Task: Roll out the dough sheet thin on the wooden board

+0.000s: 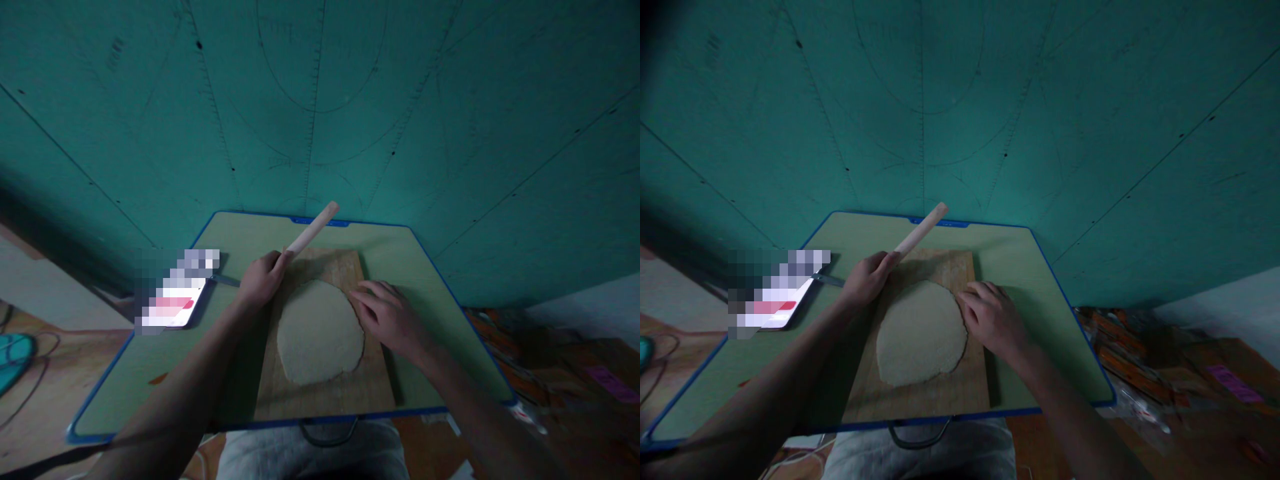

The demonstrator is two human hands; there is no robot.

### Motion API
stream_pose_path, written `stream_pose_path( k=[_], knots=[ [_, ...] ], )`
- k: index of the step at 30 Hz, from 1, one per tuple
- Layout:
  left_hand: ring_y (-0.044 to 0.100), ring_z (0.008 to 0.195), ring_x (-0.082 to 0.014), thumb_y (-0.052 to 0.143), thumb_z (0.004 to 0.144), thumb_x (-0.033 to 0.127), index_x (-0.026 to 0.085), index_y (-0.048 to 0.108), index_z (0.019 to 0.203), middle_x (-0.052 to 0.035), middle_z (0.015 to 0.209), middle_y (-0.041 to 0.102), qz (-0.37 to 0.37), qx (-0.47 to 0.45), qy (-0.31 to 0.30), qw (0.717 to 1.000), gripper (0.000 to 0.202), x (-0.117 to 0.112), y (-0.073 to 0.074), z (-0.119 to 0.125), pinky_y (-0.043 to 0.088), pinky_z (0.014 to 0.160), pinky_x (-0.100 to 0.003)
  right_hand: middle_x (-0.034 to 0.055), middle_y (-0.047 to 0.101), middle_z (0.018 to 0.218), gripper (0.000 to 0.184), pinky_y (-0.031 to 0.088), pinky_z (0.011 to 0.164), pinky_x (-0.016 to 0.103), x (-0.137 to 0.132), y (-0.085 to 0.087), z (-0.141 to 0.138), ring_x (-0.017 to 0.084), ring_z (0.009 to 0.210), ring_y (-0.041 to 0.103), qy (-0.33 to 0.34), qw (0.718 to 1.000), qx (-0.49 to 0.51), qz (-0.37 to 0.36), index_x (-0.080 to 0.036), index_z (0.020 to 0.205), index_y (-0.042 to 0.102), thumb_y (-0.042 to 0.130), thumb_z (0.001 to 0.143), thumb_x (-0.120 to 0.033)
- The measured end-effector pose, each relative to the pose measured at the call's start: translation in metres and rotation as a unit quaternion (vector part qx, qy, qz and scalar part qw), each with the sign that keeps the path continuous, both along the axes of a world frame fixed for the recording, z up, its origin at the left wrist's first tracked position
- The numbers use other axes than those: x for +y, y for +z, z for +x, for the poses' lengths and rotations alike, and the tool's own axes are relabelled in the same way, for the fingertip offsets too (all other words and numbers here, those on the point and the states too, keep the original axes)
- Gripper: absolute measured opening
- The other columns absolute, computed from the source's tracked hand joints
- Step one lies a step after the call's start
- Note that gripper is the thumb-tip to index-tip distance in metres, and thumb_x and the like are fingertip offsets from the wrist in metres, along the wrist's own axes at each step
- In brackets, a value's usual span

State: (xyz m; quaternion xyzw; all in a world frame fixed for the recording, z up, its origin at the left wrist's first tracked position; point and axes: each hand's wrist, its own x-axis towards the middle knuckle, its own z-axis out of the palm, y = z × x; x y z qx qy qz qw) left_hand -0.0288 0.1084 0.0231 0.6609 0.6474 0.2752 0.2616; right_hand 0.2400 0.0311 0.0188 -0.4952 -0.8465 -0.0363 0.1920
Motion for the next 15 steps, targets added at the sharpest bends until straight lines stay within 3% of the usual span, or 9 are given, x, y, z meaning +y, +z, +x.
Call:
stream_pose_path(
  k=[7, 11, 15],
  knots=[
    [0.056, 0.064, -0.0196, 0.032, 0.092, 0.061, 0.021, 0.055, 0.074, -0.0043, 0.068, 0.061, 0.001, 0.006, 0.002, 1.000, 0.049, 0.001, -0.002, 0.000, 0.033, 0.056, -0.029, 0.0084, 0.070, 0.108, 0.028, 0.054, 0.091, 0.042, 0.005, -0.005, 0.005, 0.022, 0.103, 0.065, -0.015, 0.990, 0.132, -0.037, -0.023, 0.106, 0.070, 0.048, 0.091, -0.016],
    [0.056, 0.064, -0.0195, 0.033, 0.092, 0.060, 0.021, 0.054, 0.074, -0.0044, 0.068, 0.061, 0.004, 0.004, 0.001, 1.000, 0.048, 0.001, -0.003, 0.000, 0.033, 0.057, -0.029, 0.0055, 0.072, 0.090, 0.013, 0.055, 0.078, 0.034, 0.007, -0.006, 0.006, 0.020, 0.086, 0.067, -0.047, 0.971, 0.228, -0.054, -0.022, 0.091, 0.067, 0.055, 0.088, -0.025],
    [0.055, 0.063, -0.0193, 0.033, 0.092, 0.060, 0.022, 0.052, 0.072, -0.0041, 0.067, 0.060, 0.000, 0.001, -0.002, 1.000, 0.047, 0.001, -0.002, 0.000, 0.033, 0.058, -0.030, 0.0033, 0.070, 0.077, 0.019, 0.052, 0.068, 0.030, 0.007, -0.001, 0.021, 0.018, 0.072, 0.065, -0.084, 0.957, 0.273, -0.048, -0.022, 0.079, 0.064, 0.055, 0.089, -0.035]
  ],
)
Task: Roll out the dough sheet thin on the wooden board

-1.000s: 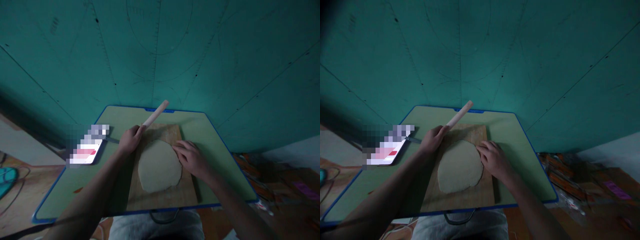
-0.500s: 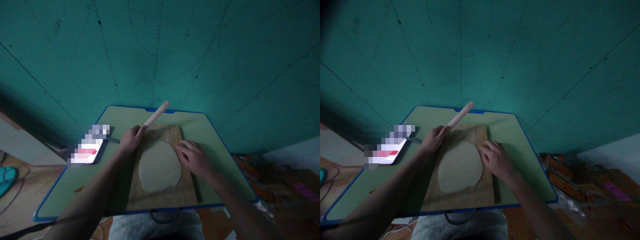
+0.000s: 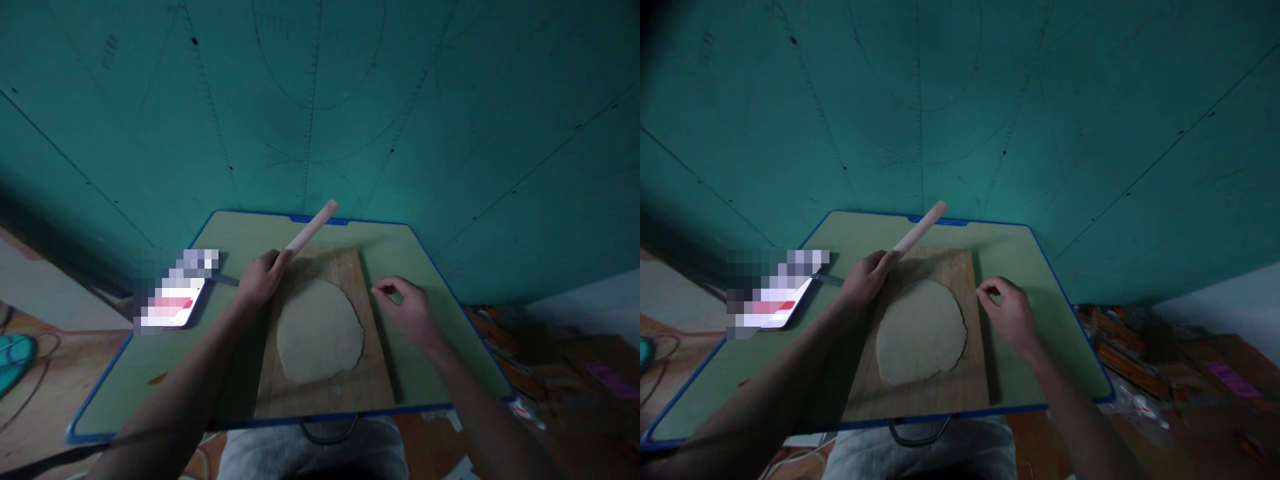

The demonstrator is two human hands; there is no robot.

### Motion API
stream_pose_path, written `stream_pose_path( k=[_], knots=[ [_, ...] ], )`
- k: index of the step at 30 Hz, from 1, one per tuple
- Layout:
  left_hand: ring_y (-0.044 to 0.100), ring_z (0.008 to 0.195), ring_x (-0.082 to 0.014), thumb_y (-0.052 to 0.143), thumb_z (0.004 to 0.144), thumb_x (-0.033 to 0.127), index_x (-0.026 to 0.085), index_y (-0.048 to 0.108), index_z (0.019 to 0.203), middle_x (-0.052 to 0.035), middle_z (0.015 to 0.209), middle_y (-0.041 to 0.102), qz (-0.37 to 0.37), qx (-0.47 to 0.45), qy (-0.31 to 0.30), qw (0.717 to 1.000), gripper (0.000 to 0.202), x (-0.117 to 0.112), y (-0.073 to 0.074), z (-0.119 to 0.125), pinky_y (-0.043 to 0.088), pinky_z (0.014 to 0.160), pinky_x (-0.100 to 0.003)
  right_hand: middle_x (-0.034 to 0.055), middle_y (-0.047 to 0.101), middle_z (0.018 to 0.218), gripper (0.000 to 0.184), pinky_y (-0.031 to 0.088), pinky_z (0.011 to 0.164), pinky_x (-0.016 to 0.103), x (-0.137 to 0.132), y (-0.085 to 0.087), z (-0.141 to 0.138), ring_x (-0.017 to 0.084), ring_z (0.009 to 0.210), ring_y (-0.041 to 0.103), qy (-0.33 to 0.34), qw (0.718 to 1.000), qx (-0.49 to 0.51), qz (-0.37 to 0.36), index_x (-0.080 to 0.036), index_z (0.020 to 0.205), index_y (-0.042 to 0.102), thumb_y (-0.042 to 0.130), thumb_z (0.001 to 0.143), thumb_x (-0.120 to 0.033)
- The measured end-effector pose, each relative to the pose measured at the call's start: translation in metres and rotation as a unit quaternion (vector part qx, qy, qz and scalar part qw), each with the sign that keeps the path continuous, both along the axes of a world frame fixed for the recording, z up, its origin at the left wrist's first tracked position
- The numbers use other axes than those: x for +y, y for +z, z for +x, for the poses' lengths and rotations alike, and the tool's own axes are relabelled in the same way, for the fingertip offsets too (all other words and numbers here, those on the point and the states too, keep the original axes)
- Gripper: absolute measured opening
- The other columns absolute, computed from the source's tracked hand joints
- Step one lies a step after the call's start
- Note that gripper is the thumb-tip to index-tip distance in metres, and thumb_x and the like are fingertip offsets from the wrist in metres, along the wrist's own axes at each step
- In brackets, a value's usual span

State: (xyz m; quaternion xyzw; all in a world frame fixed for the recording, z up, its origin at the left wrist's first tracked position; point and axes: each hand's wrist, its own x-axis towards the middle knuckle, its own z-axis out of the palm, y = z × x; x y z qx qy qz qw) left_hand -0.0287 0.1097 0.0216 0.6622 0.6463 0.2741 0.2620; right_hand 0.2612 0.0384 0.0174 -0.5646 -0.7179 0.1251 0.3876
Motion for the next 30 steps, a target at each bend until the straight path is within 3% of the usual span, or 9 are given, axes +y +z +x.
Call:
stream_pose_path(
  k=[3, 6, 11, 14, 18, 21, 24, 27, 30],
  knots=[
    [0.055, 0.063, -0.0193, 0.032, 0.092, 0.059, 0.022, 0.052, 0.073, -0.0042, 0.067, 0.060, 0.000, 0.002, 0.001, 1.000, 0.047, 0.000, 0.001, 0.000, 0.032, 0.058, -0.030, 0.0039, 0.070, 0.075, 0.027, 0.052, 0.068, 0.031, -0.002, 0.003, 0.034, 0.019, 0.071, 0.065, -0.070, 0.998, -0.008, -0.004, -0.022, 0.079, 0.064, 0.054, 0.088, -0.045],
    [0.056, 0.064, -0.0195, 0.034, 0.092, 0.059, 0.022, 0.054, 0.074, -0.0041, 0.067, 0.061, -0.002, 0.001, 0.004, 1.000, 0.046, -0.001, 0.000, 0.000, 0.032, 0.058, -0.029, 0.0059, 0.071, 0.075, 0.035, 0.051, 0.068, 0.034, -0.010, 0.000, 0.087, 0.022, 0.070, 0.066, -0.199, 0.979, -0.039, -0.004, -0.022, 0.080, 0.064, 0.054, 0.083, -0.056],
    [0.057, 0.065, -0.0194, 0.035, 0.093, 0.058, 0.022, 0.056, 0.073, -0.0041, 0.067, 0.062, 0.004, -0.007, 0.005, 1.000, 0.046, -0.001, -0.001, 0.000, 0.033, 0.058, -0.029, 0.0111, 0.065, 0.065, 0.040, 0.044, 0.060, 0.042, -0.050, -0.002, 0.172, 0.028, 0.061, 0.062, -0.365, 0.909, -0.184, -0.087, -0.026, 0.064, 0.058, 0.039, 0.087, -0.053],
    [0.056, 0.063, -0.0187, 0.036, 0.093, 0.056, 0.021, 0.056, 0.073, -0.0045, 0.066, 0.062, 0.008, -0.008, 0.005, 1.000, 0.045, 0.000, -0.001, 0.001, 0.033, 0.057, -0.029, 0.0167, 0.066, 0.074, 0.035, 0.041, 0.059, 0.044, -0.074, 0.001, 0.187, 0.030, 0.064, 0.063, -0.343, 0.899, -0.253, -0.101, -0.026, 0.073, 0.065, 0.040, 0.090, -0.043],
    [0.054, 0.061, -0.0184, 0.035, 0.092, 0.060, 0.022, 0.056, 0.074, -0.0036, 0.065, 0.060, 0.010, -0.001, 0.007, 1.000, 0.047, 0.001, -0.001, 0.000, 0.031, 0.055, -0.029, 0.0144, 0.072, 0.100, 0.034, 0.052, 0.074, 0.045, -0.084, -0.002, 0.136, 0.032, 0.088, 0.069, -0.315, 0.926, -0.207, -0.032, -0.026, 0.097, 0.069, 0.039, 0.091, -0.041],
    [0.053, 0.061, -0.0186, 0.033, 0.090, 0.062, 0.022, 0.054, 0.073, -0.0028, 0.065, 0.059, 0.011, 0.003, 0.009, 1.000, 0.048, 0.001, -0.002, -0.001, 0.032, 0.055, -0.029, 0.0096, 0.072, 0.110, 0.033, 0.055, 0.087, 0.043, -0.077, -0.008, 0.067, 0.027, 0.101, 0.068, -0.160, 0.975, -0.157, 0.015, -0.025, 0.112, 0.068, 0.045, 0.093, -0.040],
    [0.053, 0.062, -0.0187, 0.033, 0.090, 0.063, 0.022, 0.054, 0.072, -0.0027, 0.065, 0.059, 0.014, -0.003, 0.008, 1.000, 0.048, 0.000, -0.001, -0.002, 0.033, 0.056, -0.029, 0.0091, 0.071, 0.114, 0.033, 0.057, 0.090, 0.041, -0.068, -0.012, 0.008, 0.024, 0.105, 0.066, -0.026, 0.990, -0.141, 0.004, -0.025, 0.119, 0.067, 0.045, 0.096, -0.031],
    [0.055, 0.062, -0.0189, 0.034, 0.090, 0.062, 0.022, 0.054, 0.073, -0.0030, 0.065, 0.060, 0.014, -0.007, 0.009, 1.000, 0.048, -0.001, -0.001, -0.001, 0.034, 0.056, -0.029, 0.0086, 0.067, 0.122, 0.035, 0.055, 0.095, 0.042, -0.063, -0.013, -0.021, 0.024, 0.112, 0.063, 0.024, 0.990, -0.142, -0.009, -0.026, 0.124, 0.065, 0.045, 0.096, -0.022],
    [0.055, 0.062, -0.0187, 0.034, 0.091, 0.061, 0.022, 0.054, 0.072, -0.0028, 0.064, 0.059, 0.013, -0.005, 0.009, 1.000, 0.048, -0.001, -0.001, -0.001, 0.034, 0.056, -0.029, 0.0098, 0.064, 0.126, 0.037, 0.054, 0.097, 0.046, -0.062, -0.014, -0.028, 0.025, 0.116, 0.060, 0.040, 0.988, -0.152, -0.009, -0.025, 0.126, 0.065, 0.046, 0.095, -0.019]
  ],
)
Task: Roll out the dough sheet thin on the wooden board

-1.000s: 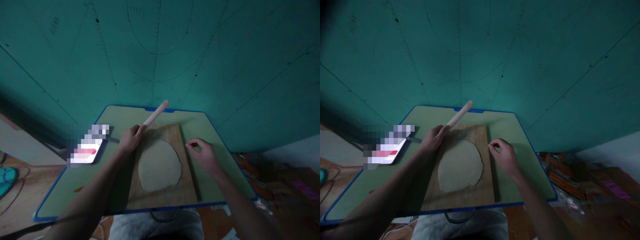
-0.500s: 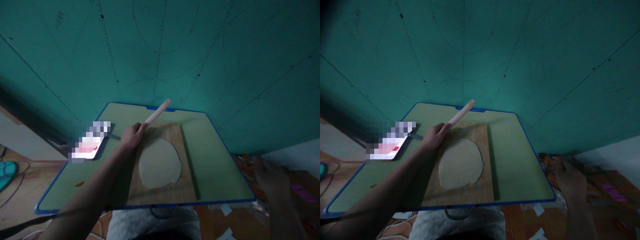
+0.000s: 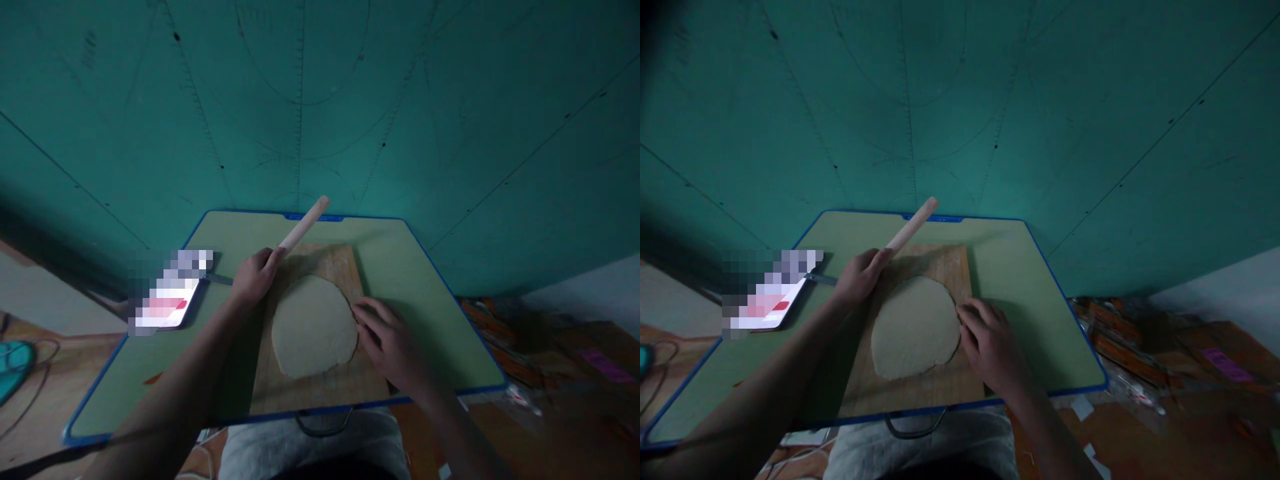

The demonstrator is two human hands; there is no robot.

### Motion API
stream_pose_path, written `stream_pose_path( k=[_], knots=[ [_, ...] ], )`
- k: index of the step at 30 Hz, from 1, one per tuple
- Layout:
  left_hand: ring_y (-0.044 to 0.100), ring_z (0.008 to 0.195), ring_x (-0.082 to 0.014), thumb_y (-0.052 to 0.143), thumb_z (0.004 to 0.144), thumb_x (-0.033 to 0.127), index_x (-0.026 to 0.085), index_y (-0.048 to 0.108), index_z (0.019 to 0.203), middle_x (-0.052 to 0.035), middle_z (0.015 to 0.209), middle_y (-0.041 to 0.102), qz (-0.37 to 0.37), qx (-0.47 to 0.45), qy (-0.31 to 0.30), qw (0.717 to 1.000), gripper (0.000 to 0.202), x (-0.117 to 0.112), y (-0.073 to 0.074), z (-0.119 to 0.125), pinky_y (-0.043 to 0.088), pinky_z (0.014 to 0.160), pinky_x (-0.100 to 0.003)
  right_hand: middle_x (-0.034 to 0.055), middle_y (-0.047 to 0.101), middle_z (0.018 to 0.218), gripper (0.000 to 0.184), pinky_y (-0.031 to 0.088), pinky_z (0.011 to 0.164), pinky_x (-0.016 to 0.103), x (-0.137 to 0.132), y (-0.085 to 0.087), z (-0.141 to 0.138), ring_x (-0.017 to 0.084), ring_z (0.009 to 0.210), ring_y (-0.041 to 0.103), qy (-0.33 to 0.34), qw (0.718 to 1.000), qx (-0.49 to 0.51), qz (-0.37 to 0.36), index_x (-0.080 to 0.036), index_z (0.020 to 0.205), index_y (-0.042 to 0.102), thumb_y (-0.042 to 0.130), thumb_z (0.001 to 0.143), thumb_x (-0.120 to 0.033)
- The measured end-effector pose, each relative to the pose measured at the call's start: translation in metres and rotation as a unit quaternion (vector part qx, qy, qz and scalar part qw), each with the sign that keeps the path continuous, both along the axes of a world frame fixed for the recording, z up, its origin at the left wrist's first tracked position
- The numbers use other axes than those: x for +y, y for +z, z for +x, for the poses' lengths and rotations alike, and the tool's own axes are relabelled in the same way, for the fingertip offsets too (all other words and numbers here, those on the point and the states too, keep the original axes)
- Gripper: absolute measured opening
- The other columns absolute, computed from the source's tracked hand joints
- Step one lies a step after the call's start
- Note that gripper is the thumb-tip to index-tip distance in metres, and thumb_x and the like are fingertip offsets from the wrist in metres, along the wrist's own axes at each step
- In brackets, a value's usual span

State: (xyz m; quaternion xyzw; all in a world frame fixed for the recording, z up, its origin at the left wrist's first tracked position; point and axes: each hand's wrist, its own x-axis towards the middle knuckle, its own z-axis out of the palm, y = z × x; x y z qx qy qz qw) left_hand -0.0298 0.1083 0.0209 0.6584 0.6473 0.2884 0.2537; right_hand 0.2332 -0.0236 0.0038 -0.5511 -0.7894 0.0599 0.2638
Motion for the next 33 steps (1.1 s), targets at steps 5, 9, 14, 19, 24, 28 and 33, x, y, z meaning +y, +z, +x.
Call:
stream_pose_path(
  k=[5, 9, 14, 19, 24, 28, 33],
  knots=[
    [0.054, 0.062, -0.0182, 0.034, 0.091, 0.062, 0.021, 0.055, 0.073, -0.0027, 0.066, 0.060, 0.007, -0.001, -0.001, 1.000, 0.050, 0.001, -0.002, 0.000, 0.033, 0.055, -0.029, 0.0132, 0.061, 0.133, 0.035, 0.052, 0.101, 0.051, -0.003, -0.001, 0.004, 0.028, 0.123, 0.056, 0.019, 0.999, -0.031, 0.003, -0.022, 0.127, 0.065, 0.048, 0.096, -0.023],
    [0.054, 0.063, -0.0184, 0.033, 0.091, 0.062, 0.021, 0.056, 0.074, -0.0026, 0.067, 0.060, 0.003, 0.007, 0.003, 1.000, 0.050, 0.000, 0.000, 0.000, 0.032, 0.056, -0.028, 0.0172, 0.055, 0.142, 0.039, 0.050, 0.103, 0.054, -0.009, -0.002, 0.006, 0.033, 0.132, 0.050, 0.021, 0.997, -0.066, -0.016, -0.018, 0.132, 0.063, 0.051, 0.096, -0.029],
    [0.055, 0.064, -0.0192, 0.032, 0.091, 0.063, 0.021, 0.057, 0.076, -0.0035, 0.069, 0.061, -0.003, 0.016, -0.002, 1.000, 0.051, 0.000, 0.001, 0.000, 0.032, 0.057, -0.029, 0.0173, 0.048, 0.150, 0.049, 0.048, 0.105, 0.055, -0.022, -0.006, 0.005, 0.034, 0.137, 0.045, 0.011, 0.997, -0.069, -0.034, -0.018, 0.142, 0.054, 0.054, 0.095, -0.033],
    [0.055, 0.064, -0.0193, 0.032, 0.092, 0.060, 0.021, 0.056, 0.076, -0.0039, 0.069, 0.061, -0.001, 0.021, 0.000, 1.000, 0.049, 0.000, 0.001, 0.001, 0.031, 0.056, -0.029, 0.0150, 0.048, 0.150, 0.052, 0.047, 0.106, 0.055, -0.030, -0.004, 0.002, 0.034, 0.136, 0.046, 0.003, 0.997, -0.073, -0.039, -0.021, 0.143, 0.052, 0.057, 0.094, -0.035],
    [0.055, 0.063, -0.0191, 0.033, 0.093, 0.058, 0.021, 0.055, 0.075, -0.0040, 0.068, 0.061, -0.001, 0.023, 0.000, 1.000, 0.047, 0.000, 0.003, 0.001, 0.031, 0.056, -0.029, 0.0147, 0.048, 0.150, 0.053, 0.047, 0.105, 0.056, -0.032, -0.003, 0.000, 0.035, 0.135, 0.046, -0.008, 0.993, -0.105, -0.052, -0.021, 0.144, 0.051, 0.057, 0.094, -0.037],
    [0.056, 0.066, -0.0195, 0.033, 0.093, 0.057, 0.020, 0.058, 0.077, -0.0052, 0.071, 0.062, -0.010, 0.035, -0.001, 0.999, 0.047, 0.001, 0.004, 0.002, 0.032, 0.058, -0.028, 0.0156, 0.046, 0.152, 0.051, 0.045, 0.105, 0.055, -0.037, -0.003, 0.006, 0.034, 0.136, 0.045, -0.019, 0.990, -0.129, -0.050, -0.021, 0.143, 0.053, 0.055, 0.096, -0.040],
    [0.055, 0.065, -0.0195, 0.033, 0.093, 0.057, 0.020, 0.059, 0.081, -0.0051, 0.070, 0.061, -0.015, 0.031, -0.001, 0.999, 0.047, 0.001, 0.003, 0.001, 0.031, 0.058, -0.029, 0.0139, 0.048, 0.151, 0.045, 0.045, 0.106, 0.051, -0.038, -0.001, 0.012, 0.032, 0.135, 0.047, -0.042, 0.990, -0.120, -0.058, -0.024, 0.139, 0.058, 0.054, 0.096, -0.038]
  ],
)
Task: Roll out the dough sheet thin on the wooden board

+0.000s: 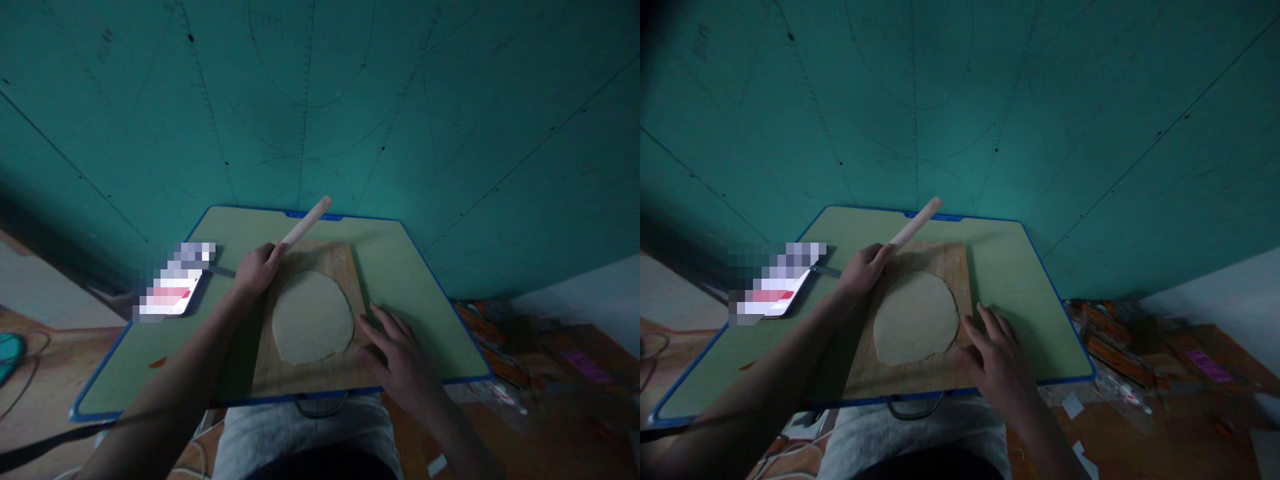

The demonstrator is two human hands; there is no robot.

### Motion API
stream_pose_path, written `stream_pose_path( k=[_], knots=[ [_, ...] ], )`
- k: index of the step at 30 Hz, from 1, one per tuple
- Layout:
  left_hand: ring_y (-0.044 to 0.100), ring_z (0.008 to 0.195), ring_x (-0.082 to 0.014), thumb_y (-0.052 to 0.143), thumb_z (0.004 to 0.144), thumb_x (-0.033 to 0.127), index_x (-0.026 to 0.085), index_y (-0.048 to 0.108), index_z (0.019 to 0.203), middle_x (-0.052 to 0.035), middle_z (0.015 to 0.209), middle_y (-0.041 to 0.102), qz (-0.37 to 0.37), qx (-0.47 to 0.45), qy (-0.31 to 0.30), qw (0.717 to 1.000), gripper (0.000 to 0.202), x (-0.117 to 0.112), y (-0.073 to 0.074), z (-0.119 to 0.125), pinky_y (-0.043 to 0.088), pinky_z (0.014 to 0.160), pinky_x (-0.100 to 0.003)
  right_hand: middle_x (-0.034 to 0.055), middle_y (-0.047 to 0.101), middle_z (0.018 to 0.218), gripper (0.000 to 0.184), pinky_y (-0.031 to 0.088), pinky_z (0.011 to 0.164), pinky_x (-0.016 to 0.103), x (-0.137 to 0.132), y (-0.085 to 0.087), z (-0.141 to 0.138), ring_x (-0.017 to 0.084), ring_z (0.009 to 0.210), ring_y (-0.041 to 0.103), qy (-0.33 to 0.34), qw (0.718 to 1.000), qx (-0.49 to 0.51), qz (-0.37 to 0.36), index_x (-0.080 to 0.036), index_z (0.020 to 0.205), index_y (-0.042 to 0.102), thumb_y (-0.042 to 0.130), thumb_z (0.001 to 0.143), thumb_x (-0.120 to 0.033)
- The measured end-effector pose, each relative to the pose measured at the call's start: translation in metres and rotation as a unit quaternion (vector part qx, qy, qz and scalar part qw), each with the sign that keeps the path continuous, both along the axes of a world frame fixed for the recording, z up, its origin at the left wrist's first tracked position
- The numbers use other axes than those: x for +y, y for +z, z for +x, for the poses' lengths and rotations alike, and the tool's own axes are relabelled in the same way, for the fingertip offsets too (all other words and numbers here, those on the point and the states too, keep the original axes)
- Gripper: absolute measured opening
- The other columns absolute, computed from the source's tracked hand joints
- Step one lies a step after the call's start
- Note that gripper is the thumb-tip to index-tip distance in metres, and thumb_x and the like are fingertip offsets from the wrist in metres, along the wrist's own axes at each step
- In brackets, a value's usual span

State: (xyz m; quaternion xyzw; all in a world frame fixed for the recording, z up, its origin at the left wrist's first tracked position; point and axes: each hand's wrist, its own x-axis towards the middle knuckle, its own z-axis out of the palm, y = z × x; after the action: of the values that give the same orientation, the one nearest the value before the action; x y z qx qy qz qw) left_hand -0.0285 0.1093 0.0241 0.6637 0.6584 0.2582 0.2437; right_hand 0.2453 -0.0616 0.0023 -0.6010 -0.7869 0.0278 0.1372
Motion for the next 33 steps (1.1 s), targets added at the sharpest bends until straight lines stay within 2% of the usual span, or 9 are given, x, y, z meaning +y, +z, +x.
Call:
stream_pose_path(
  k=[5, 12, 15, 19, 22, 24, 27, 30, 33],
  knots=[
    [0.055, 0.065, -0.0195, 0.032, 0.092, 0.057, 0.020, 0.057, 0.078, -0.0046, 0.070, 0.060, 0.002, 0.004, 0.001, 1.000, 0.047, 0.000, 0.000, 0.000, 0.031, 0.058, -0.029, 0.0154, 0.046, 0.152, 0.053, 0.046, 0.107, 0.050, 0.012, 0.000, -0.012, 0.031, 0.137, 0.046, -0.015, 0.999, 0.038, -0.019, -0.019, 0.145, 0.051, 0.051, 0.097, -0.041],
    [0.058, 0.066, -0.0194, 0.030, 0.095, 0.055, 0.019, 0.060, 0.083, -0.0061, 0.074, 0.064, 0.002, 0.023, -0.009, 1.000, 0.049, 0.000, 0.001, -0.001, 0.033, 0.058, -0.027, 0.0161, 0.041, 0.155, 0.051, 0.044, 0.109, 0.053, 0.003, -0.001, -0.010, 0.033, 0.141, 0.041, 0.009, 0.998, 0.046, -0.040, -0.019, 0.143, 0.054, 0.054, 0.096, -0.038],
    [0.060, 0.068, -0.0207, 0.032, 0.096, 0.055, 0.019, 0.064, 0.088, -0.0081, 0.078, 0.068, 0.017, 0.085, -0.016, 0.996, 0.048, -0.004, 0.008, -0.004, 0.031, 0.057, -0.027, 0.0134, 0.046, 0.152, 0.040, 0.047, 0.106, 0.052, -0.004, 0.001, 0.001, 0.031, 0.138, 0.046, 0.003, 0.997, 0.076, -0.016, -0.023, 0.131, 0.064, 0.054, 0.096, -0.040],
    [0.062, 0.068, -0.0217, 0.037, 0.096, 0.056, 0.020, 0.067, 0.092, -0.0090, 0.080, 0.070, 0.062, 0.190, -0.015, 0.980, 0.047, -0.026, 0.028, -0.005, 0.027, 0.055, -0.027, 0.0119, 0.068, 0.121, 0.025, 0.054, 0.095, 0.043, -0.002, 0.012, 0.016, 0.026, 0.115, 0.063, -0.030, 0.982, 0.160, 0.093, -0.023, 0.094, 0.072, 0.053, 0.097, -0.039],
    [0.062, 0.069, -0.0199, 0.045, 0.096, 0.053, 0.021, 0.068, 0.092, -0.0072, 0.082, 0.071, 0.112, 0.189, -0.109, 0.969, 0.040, -0.053, 0.034, 0.000, 0.031, 0.057, -0.026, 0.0060, 0.073, 0.088, 0.025, 0.058, 0.081, 0.035, 0.004, 0.023, 0.026, 0.020, 0.089, 0.070, -0.033, 0.966, 0.207, 0.154, -0.023, 0.082, 0.068, 0.053, 0.097, -0.035],
    [0.061, 0.071, -0.0187, 0.050, 0.096, 0.047, 0.020, 0.068, 0.088, -0.0061, 0.081, 0.069, 0.152, 0.178, -0.184, 0.955, 0.034, -0.072, 0.031, 0.002, 0.035, 0.059, -0.026, 0.0051, 0.074, 0.086, 0.024, 0.058, 0.078, 0.032, 0.008, 0.030, 0.028, 0.019, 0.084, 0.070, -0.044, 0.956, 0.228, 0.180, -0.023, 0.088, 0.069, 0.050, 0.099, -0.032],
    [0.060, 0.070, -0.0181, 0.055, 0.096, 0.039, 0.019, 0.067, 0.083, -0.0044, 0.076, 0.066, 0.184, 0.170, -0.235, 0.939, 0.027, -0.099, 0.021, 0.003, 0.037, 0.059, -0.026, 0.0087, 0.074, 0.106, 0.026, 0.057, 0.086, 0.035, 0.015, 0.030, 0.022, 0.020, 0.100, 0.069, -0.051, 0.950, 0.233, 0.201, -0.022, 0.113, 0.067, 0.045, 0.101, -0.030],
    [0.061, 0.074, -0.0199, 0.061, 0.093, 0.032, 0.019, 0.067, 0.085, -0.0041, 0.078, 0.066, 0.194, 0.174, -0.263, 0.929, 0.016, -0.121, 0.014, 0.000, 0.040, 0.060, -0.027, 0.0132, 0.065, 0.128, 0.038, 0.053, 0.099, 0.043, 0.022, 0.020, 0.006, 0.024, 0.121, 0.060, -0.028, 0.960, 0.214, 0.179, -0.020, 0.134, 0.056, 0.046, 0.100, -0.036],
    [0.060, 0.074, -0.0200, 0.064, 0.091, 0.028, 0.020, 0.067, 0.085, -0.0039, 0.080, 0.066, 0.193, 0.182, -0.282, 0.922, 0.011, -0.134, 0.014, -0.003, 0.043, 0.061, -0.029, 0.0167, 0.057, 0.140, 0.048, 0.047, 0.106, 0.047, 0.030, 0.005, -0.013, 0.027, 0.132, 0.051, 0.002, 0.977, 0.165, 0.138, -0.018, 0.142, 0.050, 0.044, 0.100, -0.041]
  ],
)
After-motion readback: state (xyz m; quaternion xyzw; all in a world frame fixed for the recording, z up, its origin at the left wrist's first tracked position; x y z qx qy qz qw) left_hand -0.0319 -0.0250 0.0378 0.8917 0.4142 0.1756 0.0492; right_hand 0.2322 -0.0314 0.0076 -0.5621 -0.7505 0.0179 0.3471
